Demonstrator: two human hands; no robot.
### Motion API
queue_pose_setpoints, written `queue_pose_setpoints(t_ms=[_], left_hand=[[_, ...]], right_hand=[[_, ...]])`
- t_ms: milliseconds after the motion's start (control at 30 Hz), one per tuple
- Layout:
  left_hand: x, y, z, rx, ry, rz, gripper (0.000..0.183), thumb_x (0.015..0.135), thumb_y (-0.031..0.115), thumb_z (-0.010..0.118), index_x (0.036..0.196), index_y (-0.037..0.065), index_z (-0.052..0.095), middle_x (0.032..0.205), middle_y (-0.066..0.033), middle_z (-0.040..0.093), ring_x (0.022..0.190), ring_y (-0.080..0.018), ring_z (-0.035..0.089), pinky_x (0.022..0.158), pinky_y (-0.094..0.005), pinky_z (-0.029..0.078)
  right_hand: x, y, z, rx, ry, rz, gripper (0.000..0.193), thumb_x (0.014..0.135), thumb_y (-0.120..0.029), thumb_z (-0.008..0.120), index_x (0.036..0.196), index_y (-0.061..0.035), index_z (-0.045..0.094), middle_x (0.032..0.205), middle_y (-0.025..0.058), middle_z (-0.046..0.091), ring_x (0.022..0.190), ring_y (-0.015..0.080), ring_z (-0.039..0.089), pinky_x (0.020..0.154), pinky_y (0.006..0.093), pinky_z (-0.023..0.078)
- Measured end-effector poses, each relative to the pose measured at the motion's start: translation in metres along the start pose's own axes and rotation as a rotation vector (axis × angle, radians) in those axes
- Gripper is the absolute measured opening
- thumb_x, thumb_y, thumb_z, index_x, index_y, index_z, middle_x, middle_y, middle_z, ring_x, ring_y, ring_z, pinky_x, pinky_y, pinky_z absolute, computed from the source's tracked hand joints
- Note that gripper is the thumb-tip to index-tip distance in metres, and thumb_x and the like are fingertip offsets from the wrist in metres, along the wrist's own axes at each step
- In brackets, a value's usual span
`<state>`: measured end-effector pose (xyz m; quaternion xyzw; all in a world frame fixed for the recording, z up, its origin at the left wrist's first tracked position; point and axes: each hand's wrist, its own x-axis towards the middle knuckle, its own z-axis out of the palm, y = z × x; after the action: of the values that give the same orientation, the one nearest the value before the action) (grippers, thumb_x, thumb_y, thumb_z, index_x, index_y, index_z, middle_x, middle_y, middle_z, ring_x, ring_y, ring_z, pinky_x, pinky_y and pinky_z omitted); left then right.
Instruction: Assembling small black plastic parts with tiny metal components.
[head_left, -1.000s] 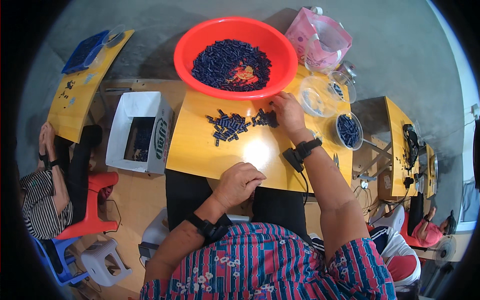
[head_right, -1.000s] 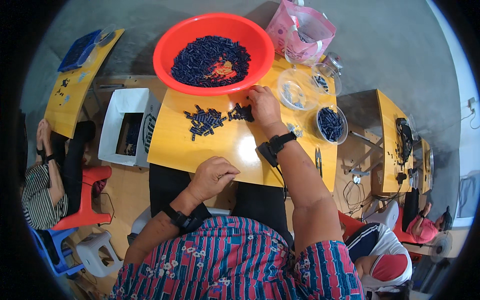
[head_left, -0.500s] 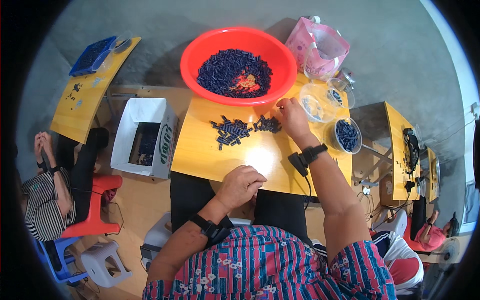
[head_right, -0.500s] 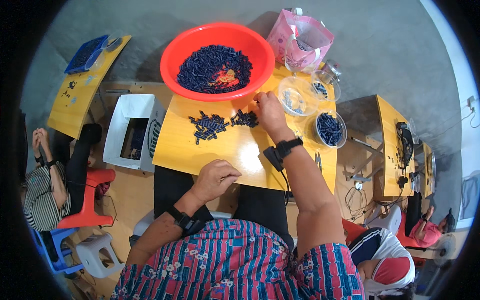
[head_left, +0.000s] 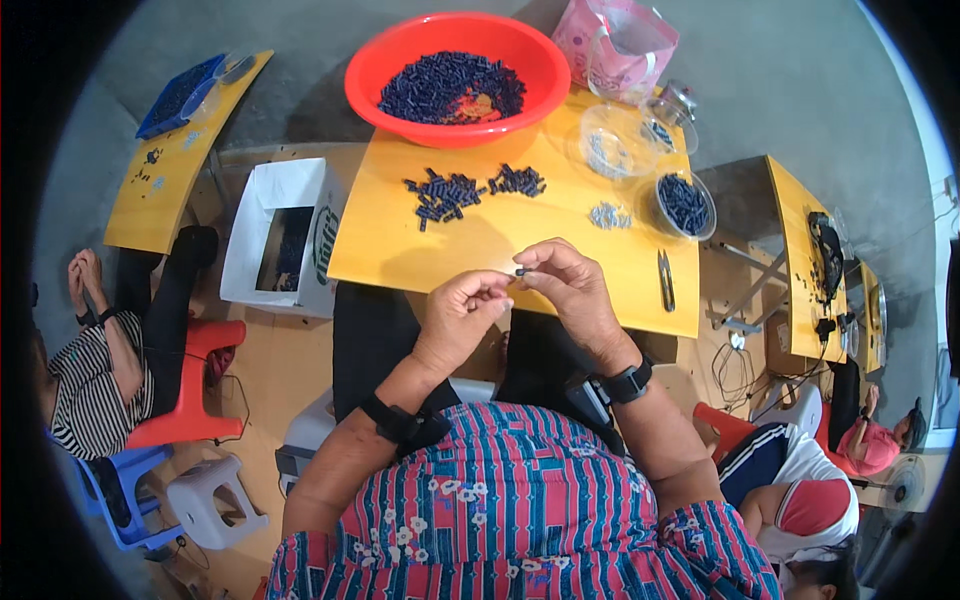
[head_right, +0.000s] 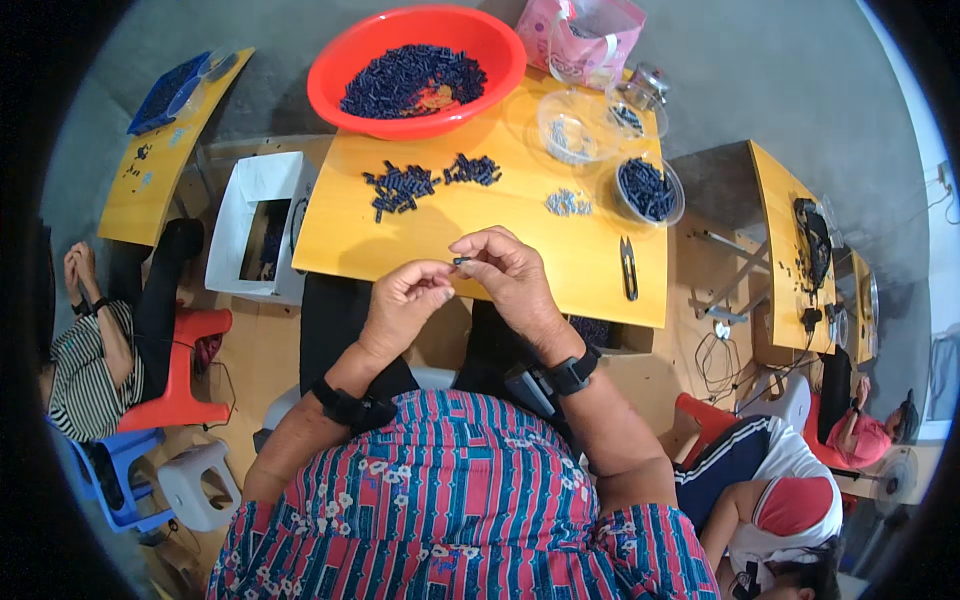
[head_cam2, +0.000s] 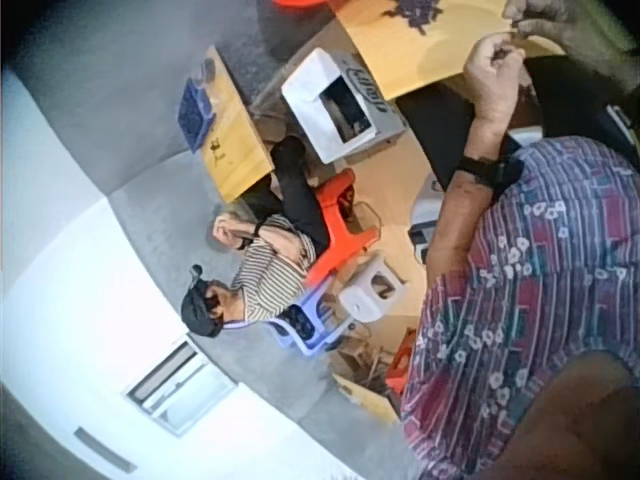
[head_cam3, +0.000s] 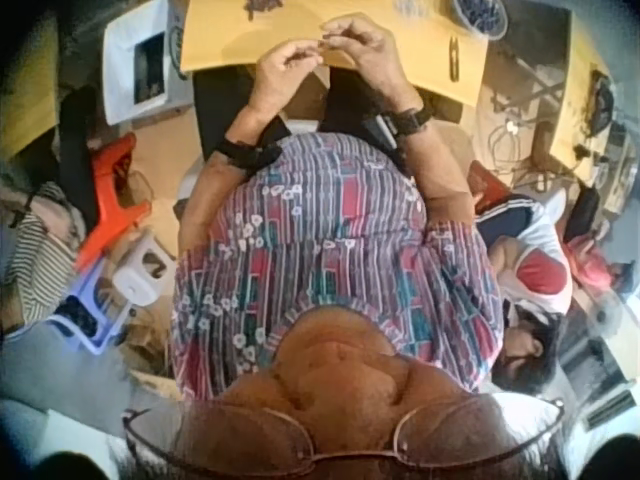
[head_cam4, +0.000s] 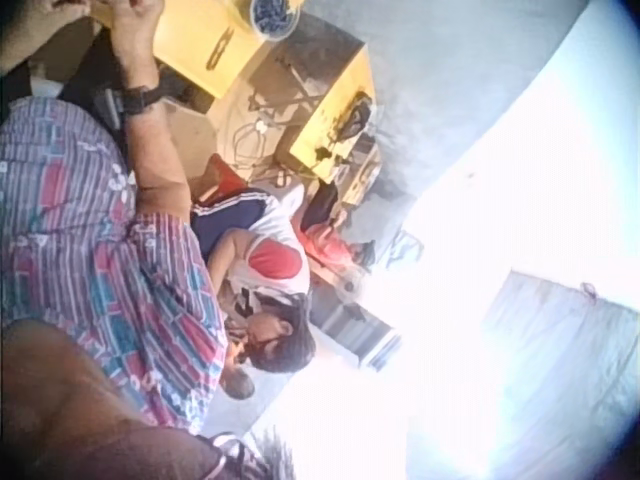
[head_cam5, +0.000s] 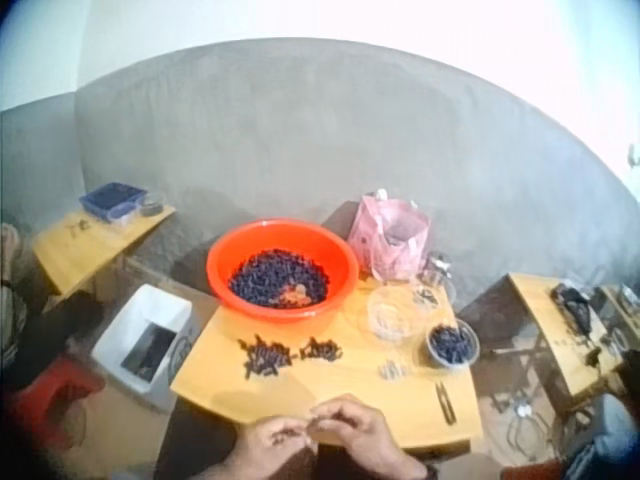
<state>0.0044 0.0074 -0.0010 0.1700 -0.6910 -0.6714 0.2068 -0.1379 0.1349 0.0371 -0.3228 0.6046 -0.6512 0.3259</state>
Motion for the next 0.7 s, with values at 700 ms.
queue_pose_setpoints(t_ms=[700], left_hand=[[-0.025,0.029,0.0,0.027,-0.006,0.091,0.012,0.095,0.002,0.069,0.106,-0.002,0.072,0.098,-0.0044,0.074,0.085,-0.0058,0.064,0.075,-0.0217,0.053]], right_hand=[[-0.045,0.003,0.019,-0.094,0.075,-0.104,0.029,0.087,0.009,0.072,0.113,-0.0043,0.073,0.1,0.0021,0.066,0.092,0.0097,0.065,0.083,0.0243,0.054]])
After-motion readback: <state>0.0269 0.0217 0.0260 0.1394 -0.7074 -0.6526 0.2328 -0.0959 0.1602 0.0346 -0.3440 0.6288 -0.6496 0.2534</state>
